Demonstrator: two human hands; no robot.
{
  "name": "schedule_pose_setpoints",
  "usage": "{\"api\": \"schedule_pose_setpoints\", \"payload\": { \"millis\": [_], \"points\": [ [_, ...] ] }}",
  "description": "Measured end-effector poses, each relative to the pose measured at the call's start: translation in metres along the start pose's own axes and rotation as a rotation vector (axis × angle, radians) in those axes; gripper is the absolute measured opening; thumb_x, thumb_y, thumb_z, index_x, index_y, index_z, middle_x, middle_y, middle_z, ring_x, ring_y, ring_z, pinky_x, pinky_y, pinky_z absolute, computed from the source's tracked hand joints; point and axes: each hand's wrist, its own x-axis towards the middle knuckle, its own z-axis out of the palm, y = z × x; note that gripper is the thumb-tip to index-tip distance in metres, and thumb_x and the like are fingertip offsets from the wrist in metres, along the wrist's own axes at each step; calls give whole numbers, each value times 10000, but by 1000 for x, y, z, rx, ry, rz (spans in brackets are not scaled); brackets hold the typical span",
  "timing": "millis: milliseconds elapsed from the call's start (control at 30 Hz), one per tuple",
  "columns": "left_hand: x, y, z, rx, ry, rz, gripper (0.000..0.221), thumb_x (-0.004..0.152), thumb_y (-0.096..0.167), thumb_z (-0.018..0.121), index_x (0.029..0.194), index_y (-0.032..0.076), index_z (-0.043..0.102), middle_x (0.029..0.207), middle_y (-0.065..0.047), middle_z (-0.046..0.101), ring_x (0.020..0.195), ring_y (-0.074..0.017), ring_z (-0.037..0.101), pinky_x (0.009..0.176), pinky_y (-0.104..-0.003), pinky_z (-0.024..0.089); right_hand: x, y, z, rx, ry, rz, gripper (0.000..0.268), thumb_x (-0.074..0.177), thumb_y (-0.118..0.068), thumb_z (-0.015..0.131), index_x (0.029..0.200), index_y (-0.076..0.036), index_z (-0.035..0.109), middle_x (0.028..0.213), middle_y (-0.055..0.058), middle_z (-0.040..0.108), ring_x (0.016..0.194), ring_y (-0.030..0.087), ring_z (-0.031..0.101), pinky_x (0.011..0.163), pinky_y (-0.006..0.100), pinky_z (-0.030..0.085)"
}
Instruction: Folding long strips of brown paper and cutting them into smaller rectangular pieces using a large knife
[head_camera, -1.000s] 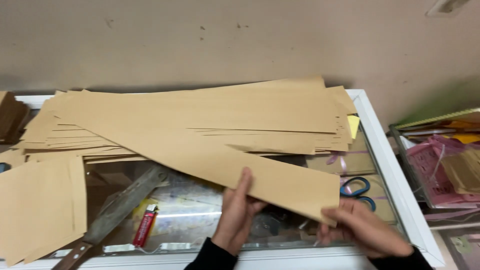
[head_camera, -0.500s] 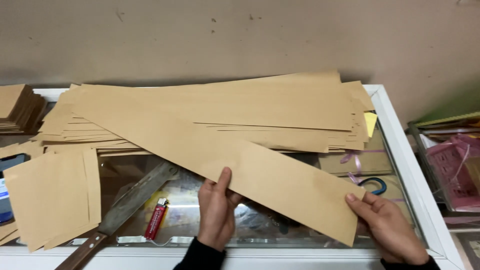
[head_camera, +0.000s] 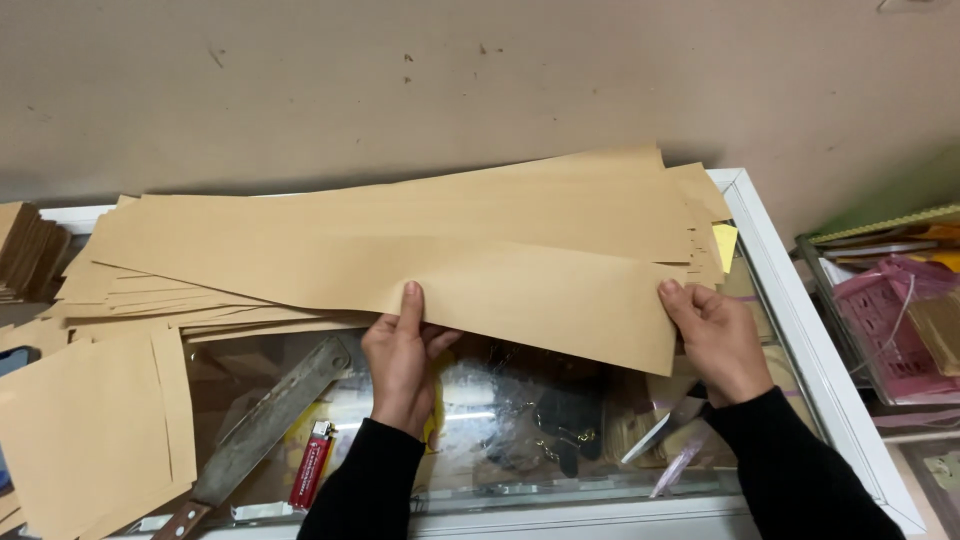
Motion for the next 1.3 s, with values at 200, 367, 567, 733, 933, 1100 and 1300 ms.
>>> {"api": "schedule_pose_setpoints", "payload": {
  "millis": [200, 367, 567, 733, 933, 1100, 1300],
  "points": [
    [36, -11, -4, -6, 48, 59, 472, 1070, 346, 825, 1132, -103, 692, 981, -331, 815, 767, -421, 845, 634, -493, 744, -7, 3, 8, 172, -74, 189, 242, 1069, -96, 798, 1242, 60, 734, 962, 131, 806, 828, 225, 785, 757, 418, 680],
    [7, 5, 4, 43, -27, -51, 454, 1074, 308, 808, 1196, -102, 655, 1011, -315, 799, 791, -414, 840, 659, -497, 742, 6, 12, 8, 120, -94, 159, 283, 1096, -168, 816, 1147, 100, 742, 835, 136, 779, 701, 218, 745, 643, 408, 675],
    [25, -29, -10, 103, -106, -96, 385, 1041, 175, 845, 1179, -135, 662, 937, -316, 797, 729, -409, 839, 647, -475, 743, 14, 21, 11, 117, -73, 135, 286, 1151, -209, 755, 1060, 62, 755, 733, 137, 755, 581, 215, 724, 530, 382, 645],
    [20, -25, -12, 114, -92, -32, 381, 1036, 196, 858, 1090, -134, 677, 829, -334, 795, 625, -378, 823, 564, -419, 725, 17, 41, -6, 176, -21, 136, 234, 1147, -183, 762, 1176, 49, 747, 807, 104, 751, 667, 214, 748, 621, 395, 670],
    [-15, 18, -3, 101, -7, -100, 412, 1099, 372, 792, 833, 115, 609, 713, -108, 701, 641, -328, 810, 697, -441, 714, -24, -10, -33, 7, 36, 98, 183, 1107, -181, 800, 1054, -6, 794, 1018, 106, 789, 930, 184, 693, 816, 320, 549],
    [50, 30, -53, -222, 48, 65, 107, 1055, 124, 785, 1134, 76, 731, 1109, -141, 839, 955, -268, 798, 718, -401, 654, -28, 1, -104, -370, 48, 226, 310, 1146, -310, 801, 1033, -33, 883, 960, 84, 763, 881, 205, 590, 800, 326, 404],
    [77, 123, -97, -199, 90, 123, 222, 1014, 64, 709, 1202, 180, 697, 1145, -3, 789, 980, -199, 766, 784, -341, 634, -7, 90, -164, 137, 77, 408, 259, 1339, -324, 543, 1286, -71, 567, 1079, 247, 619, 916, 392, 599, 741, 563, 467]
  ]
}}
